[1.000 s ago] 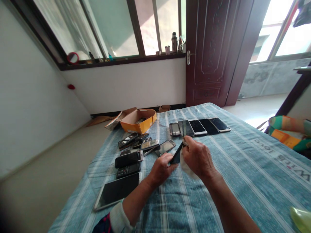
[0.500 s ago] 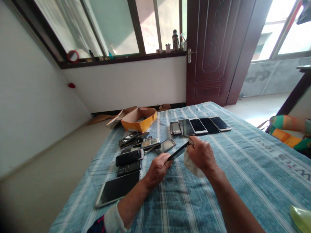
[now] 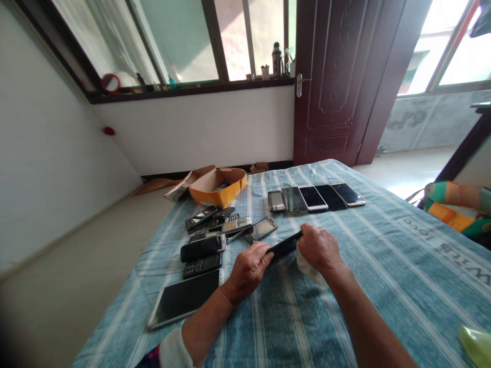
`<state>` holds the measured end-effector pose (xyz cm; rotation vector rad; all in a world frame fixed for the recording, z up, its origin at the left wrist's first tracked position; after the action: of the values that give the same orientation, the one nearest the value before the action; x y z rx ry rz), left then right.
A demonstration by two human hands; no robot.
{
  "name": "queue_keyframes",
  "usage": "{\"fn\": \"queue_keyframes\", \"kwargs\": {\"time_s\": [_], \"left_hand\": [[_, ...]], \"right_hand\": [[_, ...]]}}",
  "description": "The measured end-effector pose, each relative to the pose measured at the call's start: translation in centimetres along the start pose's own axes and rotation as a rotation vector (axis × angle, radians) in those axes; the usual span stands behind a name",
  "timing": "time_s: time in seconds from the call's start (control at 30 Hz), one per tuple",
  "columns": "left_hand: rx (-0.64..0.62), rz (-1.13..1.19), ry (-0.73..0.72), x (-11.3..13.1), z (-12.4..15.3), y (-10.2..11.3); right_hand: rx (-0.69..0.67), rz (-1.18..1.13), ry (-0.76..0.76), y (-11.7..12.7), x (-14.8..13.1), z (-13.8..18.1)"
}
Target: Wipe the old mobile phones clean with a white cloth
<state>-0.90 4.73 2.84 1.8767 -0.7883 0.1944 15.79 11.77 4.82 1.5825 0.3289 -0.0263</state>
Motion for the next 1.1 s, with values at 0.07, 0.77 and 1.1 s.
{"fn": "queue_keyframes", "kwargs": {"time_s": [0.07, 0.77, 1.1], "left_hand": [[0.002, -0.014, -0.002, 0.0, -0.1, 0.0], [-0.057, -0.027, -0.018, -0.2, 0.0, -0.5], [-0.036, 0.089, 0.000, -0.2, 0.0, -0.2]], "right_hand": [[-0.014, 0.058, -0.014, 0.1, -0.2, 0.2], [-0.025, 0.090, 0.152, 0.6, -4.3, 2.1], [0.004, 0.012, 0.238, -0.2, -7.2, 3.9]]}}
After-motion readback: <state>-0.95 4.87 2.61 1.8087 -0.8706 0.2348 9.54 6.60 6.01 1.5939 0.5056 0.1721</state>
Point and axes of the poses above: each hand's wrist, its own z-axis away from the middle knuckle, its own y-axis out of the back of the hand, x = y × z, the point moved 5 cm from there along -z, towards the middle knuckle
